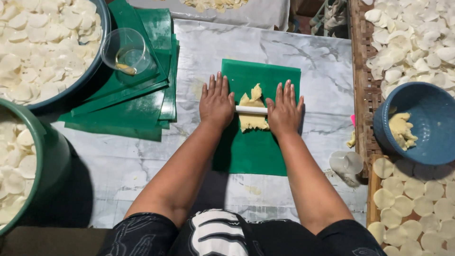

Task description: Rolling out dough onto a plastic sheet using a rolling tool.

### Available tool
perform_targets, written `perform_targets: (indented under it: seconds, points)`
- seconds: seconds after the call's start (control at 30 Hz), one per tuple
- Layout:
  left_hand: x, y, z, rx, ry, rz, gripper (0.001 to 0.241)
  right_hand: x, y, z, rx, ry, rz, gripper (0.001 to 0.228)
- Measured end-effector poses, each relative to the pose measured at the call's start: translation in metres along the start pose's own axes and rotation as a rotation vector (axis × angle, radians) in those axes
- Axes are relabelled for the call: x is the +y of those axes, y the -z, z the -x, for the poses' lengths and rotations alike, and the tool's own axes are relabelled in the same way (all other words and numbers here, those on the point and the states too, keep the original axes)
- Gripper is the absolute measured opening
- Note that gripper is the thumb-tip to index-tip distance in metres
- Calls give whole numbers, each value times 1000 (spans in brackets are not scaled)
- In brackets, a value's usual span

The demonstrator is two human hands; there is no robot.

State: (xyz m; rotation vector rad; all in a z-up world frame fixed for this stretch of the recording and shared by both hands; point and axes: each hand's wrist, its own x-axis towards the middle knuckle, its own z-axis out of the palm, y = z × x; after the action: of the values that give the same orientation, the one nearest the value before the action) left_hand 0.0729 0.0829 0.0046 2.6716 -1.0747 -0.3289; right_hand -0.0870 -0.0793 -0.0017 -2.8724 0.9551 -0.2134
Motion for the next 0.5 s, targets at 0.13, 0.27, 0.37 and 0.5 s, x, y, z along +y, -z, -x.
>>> perform_targets:
  seconds: [0.13,0.27,0.37,0.5]
  points:
    - [-7,3,62,61,-80,47,60,24,-25,76,278,225,5,53]
    - [-23,-5,27,102,-39,219,57,38,-21,104,303,90,96,35]
    - [-22,-3,-28,235,8,429,42,35,10,115,202,-260,-155,31]
    - [3,-47,-84,94,-19,445,37,66,-22,130,170,-571,-368,26]
